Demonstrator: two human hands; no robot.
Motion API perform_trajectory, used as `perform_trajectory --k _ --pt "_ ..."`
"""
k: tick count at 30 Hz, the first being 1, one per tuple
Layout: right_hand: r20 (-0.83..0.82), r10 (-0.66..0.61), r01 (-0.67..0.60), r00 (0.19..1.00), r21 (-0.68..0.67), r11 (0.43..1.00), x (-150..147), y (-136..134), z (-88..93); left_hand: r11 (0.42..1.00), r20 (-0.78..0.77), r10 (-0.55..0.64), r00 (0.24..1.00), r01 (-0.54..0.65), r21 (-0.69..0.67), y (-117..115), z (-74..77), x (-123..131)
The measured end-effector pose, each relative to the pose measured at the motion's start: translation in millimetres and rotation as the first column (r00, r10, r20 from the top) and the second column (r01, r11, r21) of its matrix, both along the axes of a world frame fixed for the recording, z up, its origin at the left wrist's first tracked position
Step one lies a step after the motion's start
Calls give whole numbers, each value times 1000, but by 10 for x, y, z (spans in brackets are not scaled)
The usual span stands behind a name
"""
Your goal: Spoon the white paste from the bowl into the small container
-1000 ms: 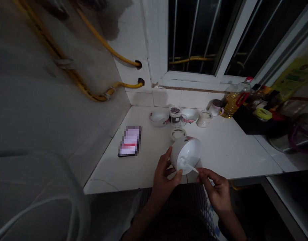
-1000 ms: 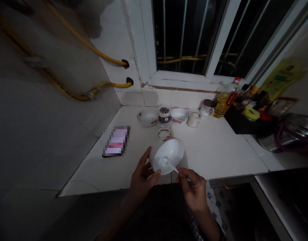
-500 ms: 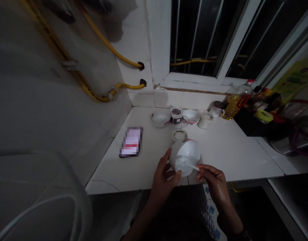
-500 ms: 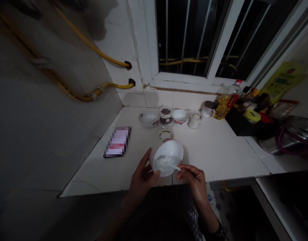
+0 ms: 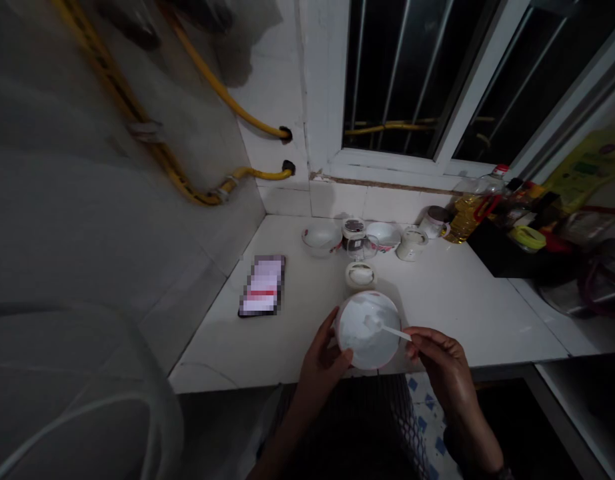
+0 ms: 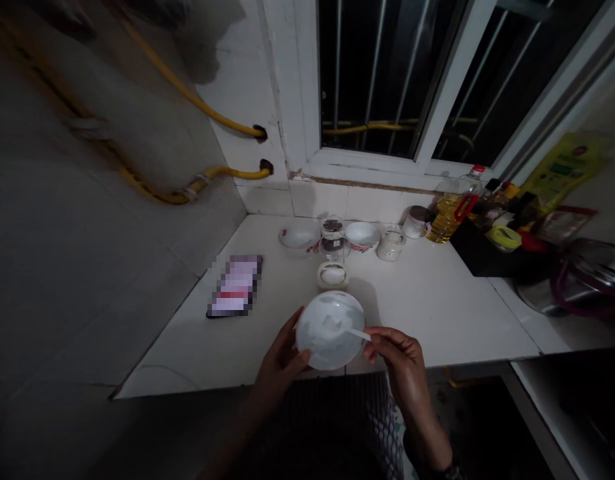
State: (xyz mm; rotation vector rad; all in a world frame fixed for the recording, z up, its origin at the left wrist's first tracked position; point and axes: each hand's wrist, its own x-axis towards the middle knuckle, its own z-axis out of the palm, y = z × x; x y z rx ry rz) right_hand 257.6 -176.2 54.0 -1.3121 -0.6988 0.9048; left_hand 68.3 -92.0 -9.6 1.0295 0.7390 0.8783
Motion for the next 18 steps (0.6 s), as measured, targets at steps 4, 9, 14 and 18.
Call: perform_trajectory --k 4,9,14,18 --pt "100 -20 15 995 50 999 138 123 99 999 6 -13 1000 13 -40 0 -41 -63" --pt "381 -177 123 908 162 979 223 458 112 998 4 1 1000 0 -66 8 -120 -117" --pt "876 -268 -71 402 322 944 241 708 -29 997 11 26 1000 -25 -73 16 -146 -135" --pt "944 -325 -247 64 331 911 275 744 -76 993 12 66 998 -65 -102 13 -118 -129"
